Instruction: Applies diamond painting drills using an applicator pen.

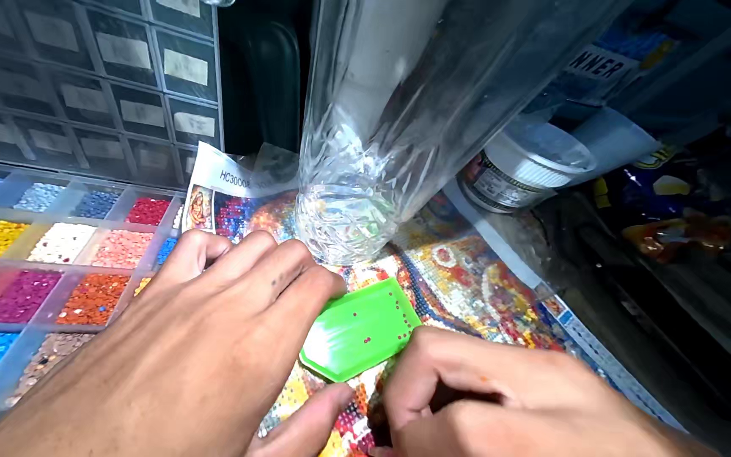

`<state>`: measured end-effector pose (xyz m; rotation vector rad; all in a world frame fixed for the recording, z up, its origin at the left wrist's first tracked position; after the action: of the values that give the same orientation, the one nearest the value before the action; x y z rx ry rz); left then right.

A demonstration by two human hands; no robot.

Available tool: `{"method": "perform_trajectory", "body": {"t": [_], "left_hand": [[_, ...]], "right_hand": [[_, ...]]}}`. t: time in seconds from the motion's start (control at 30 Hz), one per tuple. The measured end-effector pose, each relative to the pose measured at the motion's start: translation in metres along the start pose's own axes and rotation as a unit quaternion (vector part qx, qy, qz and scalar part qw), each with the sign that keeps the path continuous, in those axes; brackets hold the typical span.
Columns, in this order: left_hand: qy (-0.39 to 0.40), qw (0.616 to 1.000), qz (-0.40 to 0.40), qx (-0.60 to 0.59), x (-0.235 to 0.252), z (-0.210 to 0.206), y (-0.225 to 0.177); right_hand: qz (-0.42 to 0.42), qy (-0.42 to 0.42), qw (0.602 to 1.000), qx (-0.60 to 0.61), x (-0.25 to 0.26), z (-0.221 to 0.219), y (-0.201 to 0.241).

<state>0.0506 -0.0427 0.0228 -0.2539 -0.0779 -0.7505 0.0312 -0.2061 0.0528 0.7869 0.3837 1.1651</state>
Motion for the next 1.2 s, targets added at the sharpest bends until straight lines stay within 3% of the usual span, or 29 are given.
{"method": "perform_trajectory", "body": {"t": [0.13,0.4,0.8,1.2], "left_hand": [[0.005,1.0,0.003,-0.008,-0.001,-0.001,0.001],[0.02,0.999,0.024,-0.027,0.0,0.0,0.003],[0.042,0.998,0.027,-0.043,-0.001,0.002,0.005],[0.001,0.998,0.061,-0.033,-0.005,0.002,0.011]], "right_hand": [[0.001,-0.1,0.991,0.088,-0.009,0.024,-0.004],[0.004,-0.212,0.977,0.034,-0.025,0.051,-0.022],[-0.006,-0.213,0.977,-0.006,-0.034,0.063,-0.024],[-0.01,-0.24,0.97,-0.018,-0.035,0.063,-0.028]]}}
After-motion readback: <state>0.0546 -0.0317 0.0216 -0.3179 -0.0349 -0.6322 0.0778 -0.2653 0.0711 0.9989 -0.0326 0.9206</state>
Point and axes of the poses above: each hand's wrist, its own x-axis towards the middle knuckle, its own z-axis out of the back of the hand, y = z × x, the point moved 7 cm from there along x, towards the middle knuckle, and after that the axes turned 10 degrees about y, right-handed, at the moved point
